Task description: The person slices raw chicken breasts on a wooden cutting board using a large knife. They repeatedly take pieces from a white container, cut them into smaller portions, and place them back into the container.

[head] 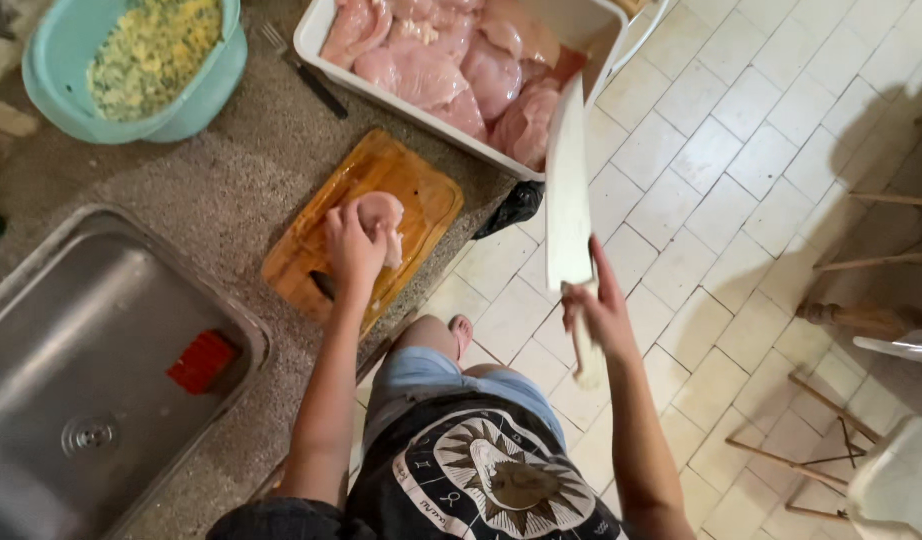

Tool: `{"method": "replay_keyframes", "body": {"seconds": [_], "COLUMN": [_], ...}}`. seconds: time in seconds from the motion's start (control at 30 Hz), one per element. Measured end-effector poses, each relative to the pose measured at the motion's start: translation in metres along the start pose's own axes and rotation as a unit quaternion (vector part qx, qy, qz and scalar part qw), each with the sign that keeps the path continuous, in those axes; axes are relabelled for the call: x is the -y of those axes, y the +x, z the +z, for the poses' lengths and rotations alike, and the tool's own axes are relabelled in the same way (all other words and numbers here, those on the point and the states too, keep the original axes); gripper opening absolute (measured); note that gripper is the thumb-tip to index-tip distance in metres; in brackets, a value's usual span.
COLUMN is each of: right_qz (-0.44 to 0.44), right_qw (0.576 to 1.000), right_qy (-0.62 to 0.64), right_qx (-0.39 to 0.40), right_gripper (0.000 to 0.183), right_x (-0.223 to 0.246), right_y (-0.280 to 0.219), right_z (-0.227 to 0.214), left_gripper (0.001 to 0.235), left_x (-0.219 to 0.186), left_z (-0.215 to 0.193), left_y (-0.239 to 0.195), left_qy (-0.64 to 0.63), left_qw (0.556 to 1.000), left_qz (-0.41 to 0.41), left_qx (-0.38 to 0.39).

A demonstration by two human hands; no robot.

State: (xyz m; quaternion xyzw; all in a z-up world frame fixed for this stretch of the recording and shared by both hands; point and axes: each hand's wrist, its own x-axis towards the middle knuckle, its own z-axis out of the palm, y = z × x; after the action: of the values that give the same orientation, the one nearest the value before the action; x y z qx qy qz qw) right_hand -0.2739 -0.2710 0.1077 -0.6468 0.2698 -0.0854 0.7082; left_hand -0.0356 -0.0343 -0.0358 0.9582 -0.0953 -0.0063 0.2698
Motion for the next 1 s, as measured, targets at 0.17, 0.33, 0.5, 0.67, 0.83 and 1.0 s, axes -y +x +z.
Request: {"method": "replay_keyframes", "body": {"seconds": [0.17, 0.33, 0.5, 0.67, 0.83, 1.0], "right_qz": [0.014, 0.067, 0.130, 0.121, 0.099, 0.111], "right_qw": [0.986, 0.993, 0.991, 0.992, 0.995, 0.994], "right_qy": [0.165, 0.095, 0.040, 0.020, 0.017, -0.001], "right_qx": [0.018, 0.019, 0.006, 0.014, 0.021, -0.007], "right_gripper": [0.069, 0.071, 0.071, 0.072, 0.071, 0.072], "right_x": [-0.046, -0.052, -0.050, -0.079, -0.098, -0.093], "right_y": [0.056, 0.038, -0.005, -0.039, -0.061, -0.084], "right_z": [-0.012, -0.012, -0.013, -0.028, -0.034, -0.033], "left_gripper": [0.069, 0.062, 0.060, 0.060, 0.068, 0.050], "left_x": [-0.016, -0.003, -0.004, -0.021, -0.029, -0.109], "left_z": [-0.012, 0.012, 0.010, 0.008, 0.015, -0.053], "left_y": [0.008, 0.018, 0.022, 0.018, 0.021, 0.022], "left_qy": [-0.082, -0.067, -0.047, -0.138, -0.198, -0.208], "left_qw": [0.990, 0.990, 0.985, 0.969, 0.955, 0.926], "left_qz": [-0.099, -0.104, -0.120, -0.152, -0.108, -0.084], "left_qx": [0.057, 0.071, 0.113, 0.137, 0.191, 0.305]}}
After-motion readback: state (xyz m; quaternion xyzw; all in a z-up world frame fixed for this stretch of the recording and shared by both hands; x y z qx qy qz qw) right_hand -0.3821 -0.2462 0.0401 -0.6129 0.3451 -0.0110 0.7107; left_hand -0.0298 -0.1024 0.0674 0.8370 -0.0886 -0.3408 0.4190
